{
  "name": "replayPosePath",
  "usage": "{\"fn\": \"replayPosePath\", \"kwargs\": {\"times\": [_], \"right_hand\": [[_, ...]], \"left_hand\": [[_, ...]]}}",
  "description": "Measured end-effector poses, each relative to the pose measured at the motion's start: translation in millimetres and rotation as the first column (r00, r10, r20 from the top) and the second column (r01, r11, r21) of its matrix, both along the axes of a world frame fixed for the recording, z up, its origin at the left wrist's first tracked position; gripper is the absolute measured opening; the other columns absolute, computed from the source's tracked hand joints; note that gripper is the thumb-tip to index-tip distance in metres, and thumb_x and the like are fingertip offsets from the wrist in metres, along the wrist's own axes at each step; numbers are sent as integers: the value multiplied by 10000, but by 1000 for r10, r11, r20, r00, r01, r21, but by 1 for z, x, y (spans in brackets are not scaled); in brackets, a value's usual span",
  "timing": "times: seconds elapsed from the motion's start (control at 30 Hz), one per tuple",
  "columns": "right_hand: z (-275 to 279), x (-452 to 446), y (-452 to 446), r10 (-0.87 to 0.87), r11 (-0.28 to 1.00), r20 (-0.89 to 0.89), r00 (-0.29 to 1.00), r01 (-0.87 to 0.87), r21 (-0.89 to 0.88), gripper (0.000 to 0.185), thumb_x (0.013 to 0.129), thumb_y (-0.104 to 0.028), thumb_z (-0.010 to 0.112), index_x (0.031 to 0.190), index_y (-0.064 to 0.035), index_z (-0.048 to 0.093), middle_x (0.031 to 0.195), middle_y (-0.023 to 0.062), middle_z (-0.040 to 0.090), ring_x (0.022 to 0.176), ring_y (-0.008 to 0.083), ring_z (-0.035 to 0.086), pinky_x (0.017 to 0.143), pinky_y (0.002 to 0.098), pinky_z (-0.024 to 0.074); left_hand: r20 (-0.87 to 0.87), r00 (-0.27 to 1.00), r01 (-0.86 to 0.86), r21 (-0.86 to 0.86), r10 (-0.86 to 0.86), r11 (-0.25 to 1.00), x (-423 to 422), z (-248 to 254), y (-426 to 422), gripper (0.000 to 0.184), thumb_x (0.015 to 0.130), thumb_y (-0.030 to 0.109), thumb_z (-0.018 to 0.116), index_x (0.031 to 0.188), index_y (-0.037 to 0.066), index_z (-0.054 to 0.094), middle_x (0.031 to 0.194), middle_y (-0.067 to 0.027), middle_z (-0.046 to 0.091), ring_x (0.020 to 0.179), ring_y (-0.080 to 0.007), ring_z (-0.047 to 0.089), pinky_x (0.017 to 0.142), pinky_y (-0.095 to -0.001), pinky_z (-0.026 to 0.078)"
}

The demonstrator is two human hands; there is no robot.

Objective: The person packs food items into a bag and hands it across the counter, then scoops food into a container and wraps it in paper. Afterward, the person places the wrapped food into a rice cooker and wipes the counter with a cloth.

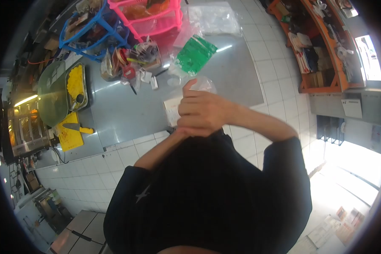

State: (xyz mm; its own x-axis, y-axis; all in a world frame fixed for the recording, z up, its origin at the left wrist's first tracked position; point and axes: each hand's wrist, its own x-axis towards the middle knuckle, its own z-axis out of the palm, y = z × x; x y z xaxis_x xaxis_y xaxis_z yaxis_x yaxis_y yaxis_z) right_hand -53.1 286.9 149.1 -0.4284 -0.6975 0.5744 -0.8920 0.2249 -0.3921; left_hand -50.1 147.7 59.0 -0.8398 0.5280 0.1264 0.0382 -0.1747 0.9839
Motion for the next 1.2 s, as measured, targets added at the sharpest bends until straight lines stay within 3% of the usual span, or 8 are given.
{"fn": "replayPosePath", "kwargs": {"times": [0.1, 0.27, 0.4, 0.63, 0.77, 1.0, 1.1, 1.2], "right_hand": [[-16, 5, 48, -267, 928, 123, 956, 290, -234, 319, 788, -217, 751, 991, 1, 637, 922, 159, 636, 830, 290, 600, 782, 439, 490], [-106, 16, 41, -355, 930, 532, 768, 346, 121, 1258, 665, -421, 875, 1565, 20, 114, 1625, 255, 113, 1468, 432, 213, 1200, 500, 215], [-176, -13, -22, -187, 873, 598, 779, 412, -263, 818, 728, -363, 869, 1339, -26, 442, 1463, 221, 410, 1344, 361, 409, 1109, 455, 329], [-191, -45, -28, 53, 800, 905, 423, 524, -292, 276, 771, -132, 815, 883, -44, 578, 845, -12, 629, 778, 69, 584, 678, 265, 495], [-169, -39, -30, 121, 882, 873, 472, 353, -313, 253, 818, -188, 775, 962, -42, 627, 888, 52, 660, 837, 178, 647, 808, 352, 509], [-80, -65, 26, 173, 945, 678, 715, 73, -318, 373, 919, -355, 664, 1126, -46, 626, 1136, 117, 632, 1036, 284, 630, 904, 445, 481], [-153, -115, 75, 358, 623, 865, 352, 600, -502, 504, 986, -479, 540, 1269, -65, 591, 1208, 78, 619, 1020, 211, 613, 903, 396, 482], [-223, -122, 80, 66, 987, 990, -124, 152, -47, 487, 1008, -428, 494, 1312, -57, 580, 1183, 72, 649, 1167, 245, 584, 1077, 427, 400]], "left_hand": [[134, 966, -240, 129, 223, 962, -5, 24, 0, 624, 880, 2, 630, 1419, 77, 324, 1172, -97, 495, 1109, -191, 564, 929, -333, 507], [155, 968, -202, 10, 198, 979, 9, 48, -11, 541, 874, -60, 595, 1351, 45, 363, 1135, -108, 496, 1169, -214, 559, 926, -336, 499], [-121, 985, 77, -348, -126, 934, 12, 52, 16, 602, 876, 27, 644, 1402, 28, 351, 1221, -190, 501, 1207, -338, 547, 1014, -434, 455], [-314, 939, -339, -790, 137, 511, 5, 63, -76, 930, 754, 246, 815, 1485, 22, 286, 1498, -231, 349, 1360, -441, 363, 1108, -532, 324], [-441, 897, -418, -867, -28, 270, -3, -104, -31, 1034, 740, 472, 805, 1533, 86, 265, 1576, -160, 281, 1445, -444, 235, 1045, -701, 231], [-553, 805, -497, -433, 214, 752, -55, -140, 12, 367, 1013, 415, 502, 1169, 101, 611, 1271, -84, 620, 1348, -292, 467, 1141, -545, 260], [-314, 903, -380, -265, 294, 886, -56, -110, -15, 391, 1045, 409, 466, 877, 79, 590, 1111, -102, 668, 1227, -303, 556, 1125, -502, 318], [54, 915, -385, -181, 400, 905, -42, -18, -41, 461, 1033, 463, 477, 776, 81, 505, 1064, -141, 654, 1161, -337, 579, 1091, -515, 364]]}}
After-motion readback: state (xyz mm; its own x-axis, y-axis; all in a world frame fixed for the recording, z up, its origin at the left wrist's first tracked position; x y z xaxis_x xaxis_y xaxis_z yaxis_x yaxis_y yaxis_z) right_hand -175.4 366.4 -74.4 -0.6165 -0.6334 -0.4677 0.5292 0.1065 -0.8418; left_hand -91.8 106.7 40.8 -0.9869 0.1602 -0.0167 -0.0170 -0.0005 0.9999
